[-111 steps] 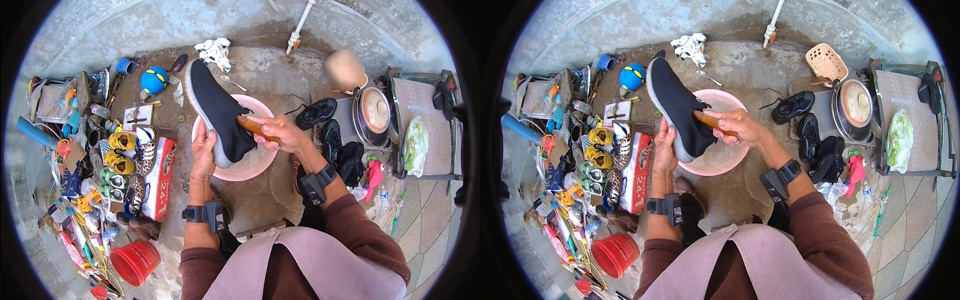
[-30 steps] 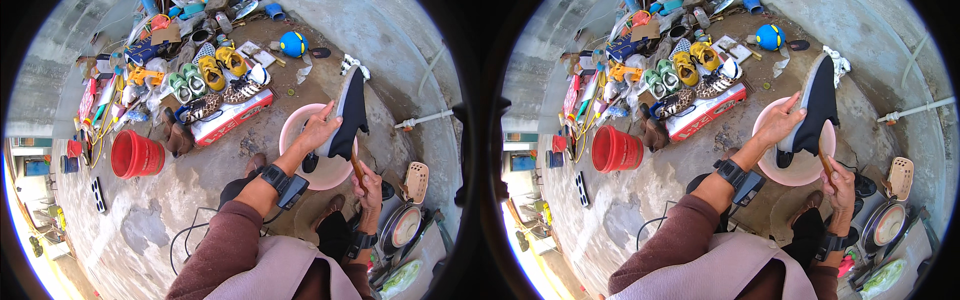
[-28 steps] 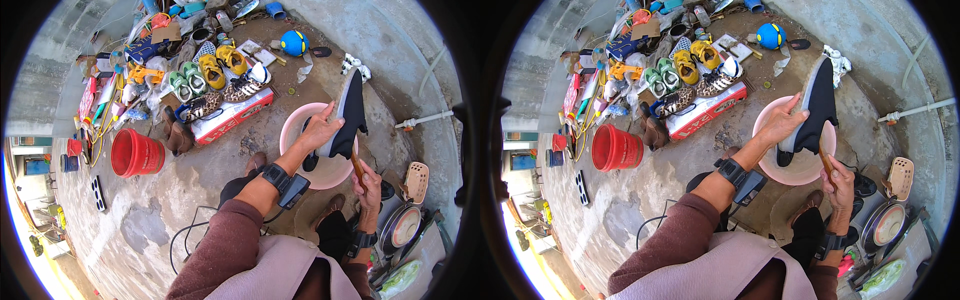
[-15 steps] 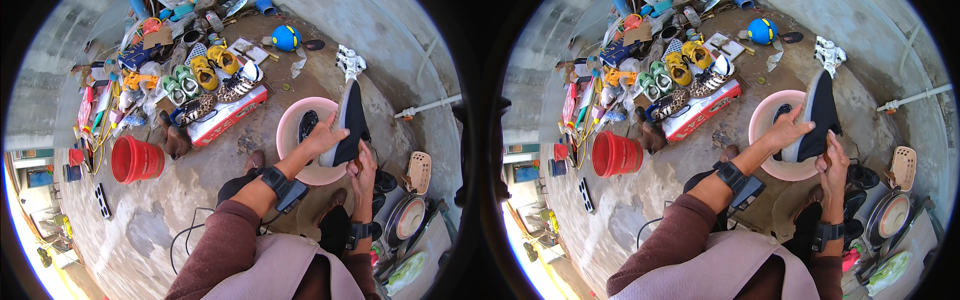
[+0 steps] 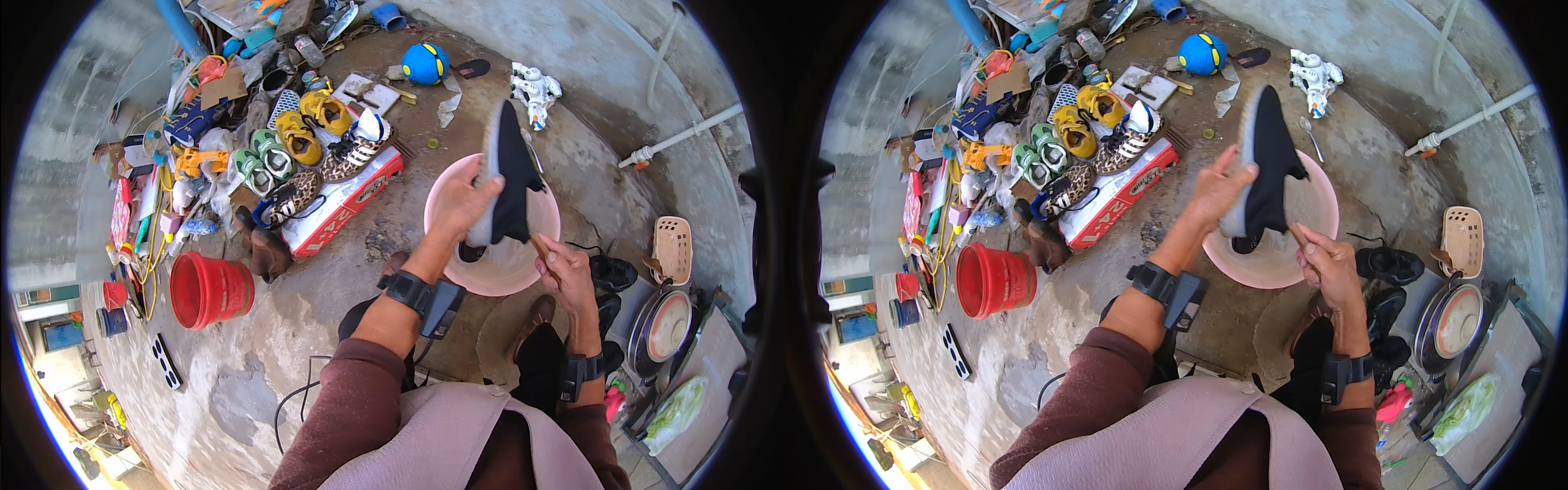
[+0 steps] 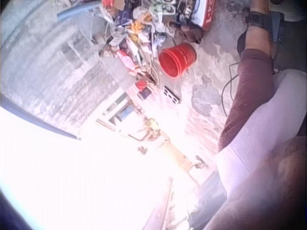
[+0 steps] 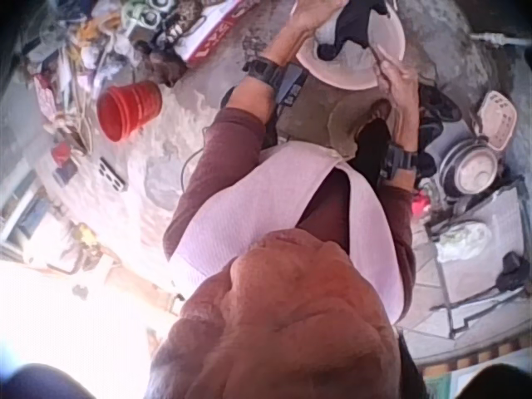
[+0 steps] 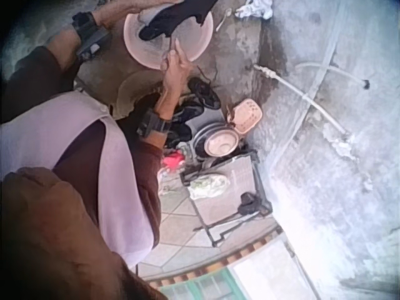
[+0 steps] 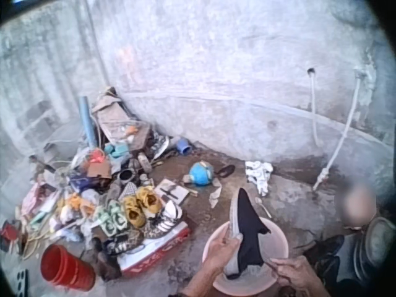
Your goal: The person scrubs a black slip-on shoe with a brush over a pink basin, then places it aside and repeats the process on a black lace-up shoe. The person scrubs the exterior and interior of each shoe before setting them down.
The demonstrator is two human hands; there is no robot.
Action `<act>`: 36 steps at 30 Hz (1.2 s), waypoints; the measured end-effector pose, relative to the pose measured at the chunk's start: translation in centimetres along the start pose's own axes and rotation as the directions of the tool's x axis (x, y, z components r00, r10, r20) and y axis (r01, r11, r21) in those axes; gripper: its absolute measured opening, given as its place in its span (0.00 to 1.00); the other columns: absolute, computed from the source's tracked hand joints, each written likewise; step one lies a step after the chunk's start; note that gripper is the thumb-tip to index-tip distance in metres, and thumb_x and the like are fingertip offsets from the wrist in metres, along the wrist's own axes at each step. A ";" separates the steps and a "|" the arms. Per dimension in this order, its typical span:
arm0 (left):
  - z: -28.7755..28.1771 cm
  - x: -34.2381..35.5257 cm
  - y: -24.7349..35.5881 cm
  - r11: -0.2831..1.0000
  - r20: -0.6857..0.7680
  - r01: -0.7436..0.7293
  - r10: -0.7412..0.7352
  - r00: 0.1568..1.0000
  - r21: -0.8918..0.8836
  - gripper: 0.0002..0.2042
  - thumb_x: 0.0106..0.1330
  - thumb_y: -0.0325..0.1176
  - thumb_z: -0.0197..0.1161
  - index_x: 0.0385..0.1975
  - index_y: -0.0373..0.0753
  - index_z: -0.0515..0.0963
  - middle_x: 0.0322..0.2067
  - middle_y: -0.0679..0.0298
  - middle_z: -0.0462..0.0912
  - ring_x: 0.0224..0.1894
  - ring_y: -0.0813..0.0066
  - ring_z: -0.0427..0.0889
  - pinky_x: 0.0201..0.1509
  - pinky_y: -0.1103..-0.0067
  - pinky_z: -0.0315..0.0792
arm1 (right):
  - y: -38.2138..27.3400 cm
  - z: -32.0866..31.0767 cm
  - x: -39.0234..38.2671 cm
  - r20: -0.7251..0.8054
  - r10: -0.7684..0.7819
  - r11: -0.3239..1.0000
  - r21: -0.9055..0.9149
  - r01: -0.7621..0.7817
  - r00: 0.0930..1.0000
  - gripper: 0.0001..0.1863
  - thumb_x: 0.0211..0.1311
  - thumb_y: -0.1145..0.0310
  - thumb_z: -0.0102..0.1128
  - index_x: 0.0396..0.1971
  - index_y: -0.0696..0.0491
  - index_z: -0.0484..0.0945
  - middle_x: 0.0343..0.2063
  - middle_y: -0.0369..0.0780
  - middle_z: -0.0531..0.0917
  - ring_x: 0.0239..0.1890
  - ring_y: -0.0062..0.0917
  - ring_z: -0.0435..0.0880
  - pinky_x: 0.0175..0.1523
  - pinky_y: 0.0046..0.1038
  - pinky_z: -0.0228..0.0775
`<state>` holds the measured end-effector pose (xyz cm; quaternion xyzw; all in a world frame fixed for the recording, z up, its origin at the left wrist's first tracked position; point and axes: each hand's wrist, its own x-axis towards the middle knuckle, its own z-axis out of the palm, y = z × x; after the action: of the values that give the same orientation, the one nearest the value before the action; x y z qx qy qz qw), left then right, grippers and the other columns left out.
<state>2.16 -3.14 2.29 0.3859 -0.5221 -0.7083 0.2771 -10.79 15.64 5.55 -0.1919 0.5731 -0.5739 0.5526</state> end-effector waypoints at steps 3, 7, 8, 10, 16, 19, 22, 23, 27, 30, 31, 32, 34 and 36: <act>-1.3 0.5 -0.3 0.999 -0.058 0.028 -0.029 0.998 -0.017 0.35 0.52 0.39 0.67 0.56 0.27 0.60 0.48 0.54 0.72 0.45 0.75 0.73 0.50 0.80 0.67 | -0.5 0.0 -0.6 0.037 0.016 0.995 -0.097 -0.012 0.999 0.17 0.58 0.72 0.50 0.48 0.60 0.72 0.22 0.38 0.74 0.15 0.10 0.62 0.18 0.13 0.50; -0.3 0.6 -0.8 0.999 -0.030 0.004 -0.006 1.000 -0.052 0.27 0.56 0.36 0.63 0.55 0.32 0.66 0.40 0.65 0.77 0.38 0.83 0.74 0.42 0.86 0.69 | -0.1 0.7 -0.3 -0.011 0.032 0.997 0.067 -0.031 0.999 0.18 0.57 0.73 0.50 0.49 0.60 0.72 0.21 0.34 0.72 0.16 0.10 0.62 0.19 0.11 0.50; -0.2 0.5 -0.6 1.000 -0.012 0.024 -0.025 1.000 -0.020 0.28 0.56 0.36 0.63 0.54 0.29 0.64 0.43 0.61 0.75 0.42 0.80 0.73 0.47 0.84 0.66 | 0.0 0.9 -0.3 -0.052 0.030 0.999 0.046 -0.027 0.998 0.18 0.57 0.74 0.50 0.49 0.60 0.71 0.21 0.34 0.72 0.16 0.10 0.62 0.19 0.12 0.50; 0.1 0.2 0.0 0.997 0.013 0.077 -0.077 0.997 0.029 0.29 0.55 0.35 0.63 0.54 0.27 0.64 0.44 0.60 0.76 0.44 0.78 0.72 0.50 0.83 0.65 | 0.4 1.5 0.1 -0.089 0.012 0.999 0.040 -0.008 0.996 0.18 0.57 0.74 0.49 0.49 0.60 0.71 0.21 0.33 0.72 0.16 0.09 0.62 0.19 0.12 0.50; 3.0 -2.2 0.8 0.973 0.234 0.228 -0.233 0.944 0.046 0.27 0.56 0.31 0.63 0.55 0.30 0.64 0.41 0.63 0.77 0.38 0.83 0.72 0.44 0.86 0.68 | 0.3 2.1 2.3 -0.384 -0.099 0.973 0.157 0.170 0.918 0.14 0.58 0.73 0.49 0.43 0.63 0.73 0.18 0.32 0.70 0.13 0.09 0.61 0.16 0.13 0.50; 4.3 -2.9 0.2 0.984 0.313 0.169 -0.177 0.933 0.053 0.28 0.54 0.29 0.64 0.56 0.32 0.63 0.41 0.63 0.76 0.39 0.83 0.72 0.43 0.86 0.69 | 0.2 1.1 2.6 -0.391 -0.137 0.969 0.139 0.205 0.910 0.09 0.59 0.72 0.49 0.35 0.62 0.74 0.18 0.33 0.71 0.12 0.11 0.62 0.15 0.14 0.50; 3.6 -2.5 0.2 0.954 0.350 0.282 -0.231 0.908 -0.102 0.28 0.53 0.26 0.63 0.55 0.32 0.63 0.41 0.63 0.76 0.39 0.79 0.74 0.45 0.85 0.68 | 0.3 0.4 1.9 -0.313 -0.103 0.971 0.174 0.164 0.944 0.12 0.60 0.71 0.50 0.40 0.62 0.74 0.19 0.33 0.70 0.14 0.10 0.62 0.17 0.13 0.51; 3.1 -2.1 0.3 0.953 0.389 0.296 -0.250 0.887 -0.062 0.26 0.56 0.29 0.61 0.55 0.32 0.63 0.41 0.62 0.76 0.41 0.75 0.75 0.47 0.82 0.68 | 0.2 0.3 1.7 -0.254 -0.110 0.972 0.175 0.157 0.961 0.13 0.60 0.71 0.49 0.43 0.61 0.73 0.19 0.34 0.71 0.14 0.11 0.61 0.17 0.13 0.51; 1.7 -1.6 0.3 0.938 0.282 0.283 -0.223 0.933 -0.198 0.26 0.61 0.45 0.56 0.54 0.33 0.64 0.45 0.60 0.74 0.46 0.74 0.72 0.53 0.78 0.64 | -0.6 0.3 0.8 -0.023 -0.092 0.983 0.157 0.094 0.996 0.20 0.61 0.73 0.47 0.53 0.59 0.67 0.21 0.39 0.72 0.14 0.11 0.60 0.21 0.12 0.51; 1.0 -1.4 0.3 0.989 0.220 0.053 -0.021 0.975 -0.140 0.28 0.61 0.48 0.56 0.53 0.32 0.65 0.45 0.61 0.74 0.46 0.75 0.71 0.54 0.80 0.62 | -1.4 0.0 0.3 0.114 -0.101 0.989 0.116 0.088 0.988 0.19 0.61 0.74 0.48 0.53 0.57 0.69 0.23 0.37 0.73 0.18 0.11 0.63 0.20 0.12 0.53; 0.7 -1.3 0.3 0.988 0.209 0.016 0.017 0.978 -0.155 0.28 0.61 0.49 0.56 0.53 0.32 0.65 0.45 0.61 0.74 0.46 0.75 0.71 0.54 0.80 0.62 | -1.6 -0.1 0.1 0.124 -0.097 0.993 0.083 0.087 0.988 0.19 0.60 0.74 0.48 0.53 0.57 0.69 0.23 0.37 0.73 0.17 0.11 0.63 0.20 0.12 0.54; 0.5 -1.2 0.3 0.988 0.203 0.005 0.026 0.979 -0.153 0.28 0.61 0.49 0.56 0.52 0.32 0.65 0.45 0.61 0.74 0.46 0.75 0.71 0.54 0.81 0.62 | -1.8 -0.3 -0.1 0.132 -0.092 0.995 0.052 0.086 0.987 0.19 0.60 0.74 0.48 0.53 0.57 0.69 0.23 0.36 0.74 0.17 0.11 0.63 0.20 0.12 0.54; 0.4 -1.2 0.2 0.980 0.188 -0.041 0.078 0.979 -0.194 0.26 0.62 0.48 0.55 0.50 0.32 0.68 0.44 0.62 0.75 0.45 0.76 0.71 0.53 0.81 0.62 | -1.9 -0.6 -0.3 0.146 -0.094 0.995 0.002 0.095 0.985 0.19 0.60 0.74 0.49 0.52 0.57 0.69 0.22 0.36 0.73 0.17 0.10 0.62 0.20 0.13 0.54; 0.3 -1.2 0.2 0.985 0.154 -0.036 0.062 0.986 -0.171 0.25 0.62 0.48 0.54 0.49 0.32 0.68 0.44 0.62 0.75 0.45 0.76 0.71 0.53 0.81 0.62 | -1.9 -1.0 -0.6 0.169 -0.114 0.992 -0.031 0.121 0.979 0.19 0.58 0.74 0.49 0.52 0.56 0.70 0.21 0.34 0.73 0.16 0.10 0.61 0.20 0.13 0.54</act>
<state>2.60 -2.09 2.87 0.2906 -0.4903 -0.7712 0.2837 -12.25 16.11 7.21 -0.2841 0.5241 -0.5757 0.5596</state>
